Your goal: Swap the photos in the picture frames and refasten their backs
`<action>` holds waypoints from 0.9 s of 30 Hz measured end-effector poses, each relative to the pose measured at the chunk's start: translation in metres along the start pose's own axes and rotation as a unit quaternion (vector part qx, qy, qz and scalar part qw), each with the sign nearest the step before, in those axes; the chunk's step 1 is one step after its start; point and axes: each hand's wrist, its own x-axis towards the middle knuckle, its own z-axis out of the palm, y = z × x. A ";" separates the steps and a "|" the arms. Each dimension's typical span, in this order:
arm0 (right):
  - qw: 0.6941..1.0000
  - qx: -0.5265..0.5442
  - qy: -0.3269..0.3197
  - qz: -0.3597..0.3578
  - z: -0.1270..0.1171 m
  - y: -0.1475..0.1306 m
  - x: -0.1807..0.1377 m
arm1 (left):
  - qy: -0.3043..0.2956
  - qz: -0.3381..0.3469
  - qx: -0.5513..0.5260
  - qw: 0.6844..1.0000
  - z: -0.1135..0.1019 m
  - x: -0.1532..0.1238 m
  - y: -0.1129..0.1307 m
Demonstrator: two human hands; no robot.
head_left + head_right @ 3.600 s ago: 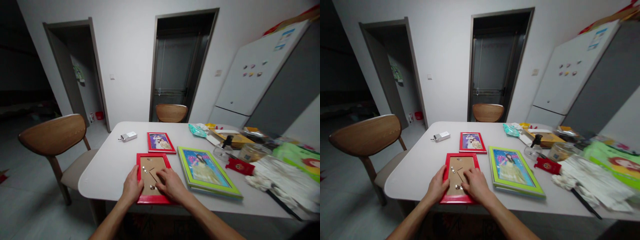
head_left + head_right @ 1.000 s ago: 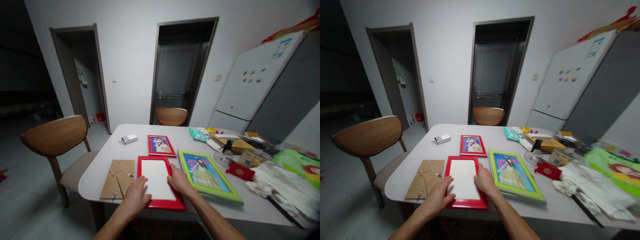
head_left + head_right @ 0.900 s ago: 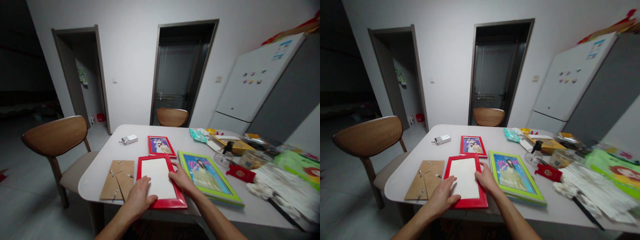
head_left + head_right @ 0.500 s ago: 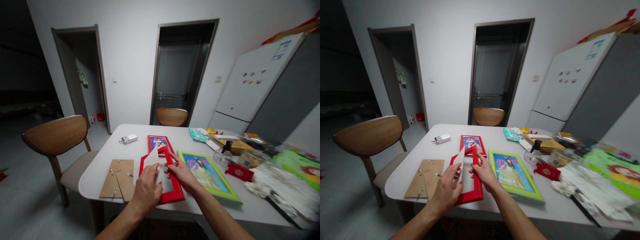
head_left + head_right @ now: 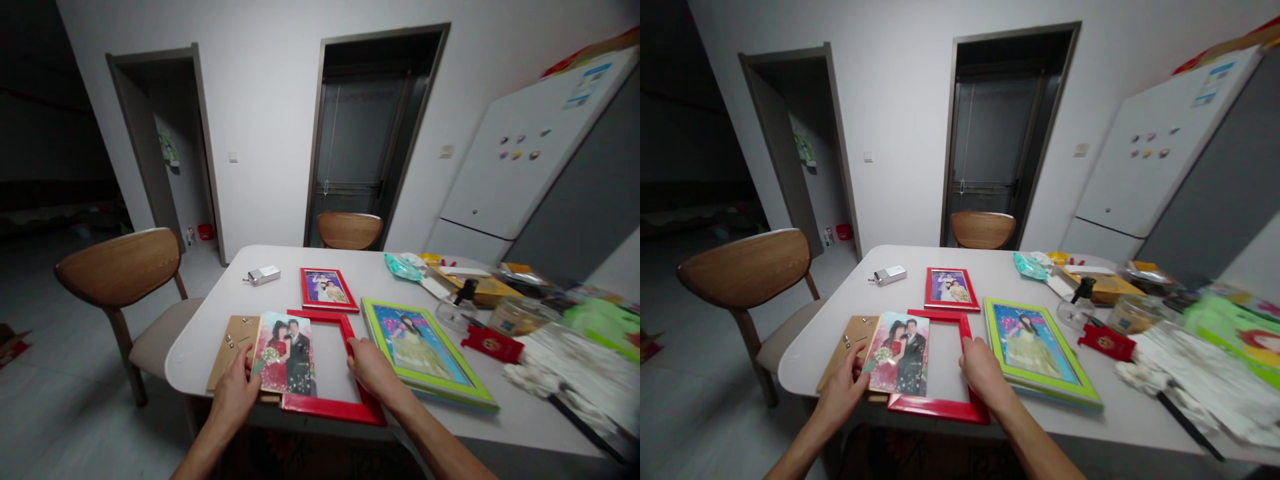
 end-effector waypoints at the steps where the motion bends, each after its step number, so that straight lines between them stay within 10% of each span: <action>1: 1.000 -0.004 -0.001 -0.001 0.001 0.000 0.000 | -0.007 0.010 0.022 1.000 0.001 0.000 0.000; 11: 0.968 0.239 0.043 -0.059 0.005 -0.026 0.000 | 0.010 0.089 0.106 0.990 0.004 0.001 -0.001; 20: 0.728 0.662 -0.172 0.052 0.011 -0.068 0.009 | -0.060 0.220 0.087 0.970 0.027 -0.010 0.036; 27: 0.701 0.709 -0.076 0.004 -0.033 -0.091 -0.006 | 0.016 0.243 0.014 0.970 0.035 -0.001 0.040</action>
